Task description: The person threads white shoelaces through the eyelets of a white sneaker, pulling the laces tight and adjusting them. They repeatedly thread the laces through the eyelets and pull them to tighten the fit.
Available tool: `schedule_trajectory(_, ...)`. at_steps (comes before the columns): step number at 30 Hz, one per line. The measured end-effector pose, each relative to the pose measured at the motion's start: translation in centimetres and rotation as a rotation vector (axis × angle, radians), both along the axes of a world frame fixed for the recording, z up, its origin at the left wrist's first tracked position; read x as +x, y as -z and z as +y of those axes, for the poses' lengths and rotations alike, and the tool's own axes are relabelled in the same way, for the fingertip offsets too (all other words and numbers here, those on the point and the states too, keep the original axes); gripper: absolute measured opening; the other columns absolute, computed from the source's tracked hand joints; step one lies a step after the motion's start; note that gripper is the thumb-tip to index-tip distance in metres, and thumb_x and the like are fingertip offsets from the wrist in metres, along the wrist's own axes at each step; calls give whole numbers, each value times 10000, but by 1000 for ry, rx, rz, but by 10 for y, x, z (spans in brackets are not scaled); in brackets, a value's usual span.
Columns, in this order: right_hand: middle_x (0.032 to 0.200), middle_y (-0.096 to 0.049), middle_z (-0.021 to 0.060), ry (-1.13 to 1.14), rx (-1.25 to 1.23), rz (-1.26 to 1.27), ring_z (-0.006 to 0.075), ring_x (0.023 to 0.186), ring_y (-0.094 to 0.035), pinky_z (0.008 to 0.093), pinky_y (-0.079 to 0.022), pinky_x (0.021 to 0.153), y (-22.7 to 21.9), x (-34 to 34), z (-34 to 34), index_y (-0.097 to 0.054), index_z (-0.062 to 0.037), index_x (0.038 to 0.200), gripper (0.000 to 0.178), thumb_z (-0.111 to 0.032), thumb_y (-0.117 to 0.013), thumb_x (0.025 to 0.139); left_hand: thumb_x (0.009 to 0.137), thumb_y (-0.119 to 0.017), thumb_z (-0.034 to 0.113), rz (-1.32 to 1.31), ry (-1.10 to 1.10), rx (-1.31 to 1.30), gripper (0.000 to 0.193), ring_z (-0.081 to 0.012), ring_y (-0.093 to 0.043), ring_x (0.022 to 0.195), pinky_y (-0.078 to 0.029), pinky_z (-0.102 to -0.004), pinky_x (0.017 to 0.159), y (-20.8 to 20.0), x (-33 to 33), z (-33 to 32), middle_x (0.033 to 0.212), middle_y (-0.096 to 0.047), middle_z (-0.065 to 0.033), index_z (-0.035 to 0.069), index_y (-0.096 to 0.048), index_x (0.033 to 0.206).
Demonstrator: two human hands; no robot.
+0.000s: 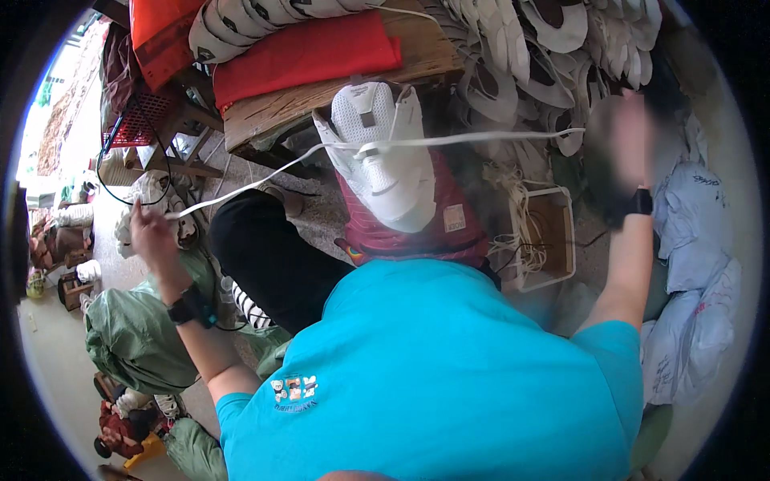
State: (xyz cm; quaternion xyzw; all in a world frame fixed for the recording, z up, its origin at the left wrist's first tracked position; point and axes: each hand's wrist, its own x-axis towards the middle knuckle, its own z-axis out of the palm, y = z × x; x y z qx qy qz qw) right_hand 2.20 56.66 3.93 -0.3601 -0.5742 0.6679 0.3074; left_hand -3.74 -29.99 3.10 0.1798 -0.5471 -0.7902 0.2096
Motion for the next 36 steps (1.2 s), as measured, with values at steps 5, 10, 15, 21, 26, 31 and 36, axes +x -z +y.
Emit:
schedule_trajectory(5, 1016, -702, 106, -767, 59, -118, 23, 597, -500, 170, -376, 483, -2, 0, -226, -477, 7, 1293, 405, -135, -581, 928, 1030, -495, 206, -73, 465, -258, 270, -72, -548, 685, -447, -209, 581, -6, 25, 183, 837, -602, -21, 3, -600, 1174)
schedule_trajectory(10, 964, -689, 65, -1130, 0, -171, 42, 651, -559, 176, -430, 581, 11, 1, -318, -549, -25, 1166, 231, -173, -564, 989, 1047, -471, 206, -16, 814, -135, 259, -124, -635, 837, -496, -247, 733, 27, 42, 268, 959, -657, -74, -7, -605, 1112)
schedule_trajectory(15, 842, -597, -39, -1204, 109, -104, 14, 721, -500, 167, -402, 644, 23, 0, -328, -600, -56, 995, 112, -166, -582, 983, 1051, -472, 215, -90, 878, -236, 241, -29, -475, 603, -379, -194, 538, 28, 55, 281, 729, -564, 22, 20, -612, 1026)
schedule_trajectory(21, 808, -576, -59, -1235, 313, -154, 40, 722, -500, 208, -423, 646, 26, -11, -328, -602, -55, 880, 136, -165, -610, 961, 1044, -499, 284, -110, 827, -384, 311, -5, -444, 564, -332, -176, 494, 32, 56, 286, 677, -544, 60, 23, -657, 984)
schedule_trajectory(26, 739, -617, 57, -1072, 1216, -108, 216, 681, -598, 340, -477, 631, -10, -10, -346, -562, -49, 825, 117, -120, -653, 846, 1018, -547, 273, -250, 844, -308, 306, -3, -440, 572, -324, -181, 499, 25, 61, 281, 661, -545, 65, 13, -683, 928)
schedule_trajectory(31, 750, -610, 107, -1030, 1605, 193, 302, 738, -618, 406, -483, 656, -8, -14, -354, -547, -62, 786, 107, -111, -638, 759, 999, -559, 258, -236, 855, -360, 301, 2, -427, 593, -312, -185, 516, 27, 61, 277, 683, -552, 72, 11, -692, 891)
schedule_trajectory(36, 764, -595, 85, -1167, 1636, 158, 285, 786, -606, 407, -463, 721, -14, -21, -345, -572, -73, 795, 106, -140, -654, 780, 992, -551, 247, -196, 863, -432, 306, 3, -410, 584, -295, -196, 509, 27, 60, 280, 684, -533, 82, 13, -687, 848)
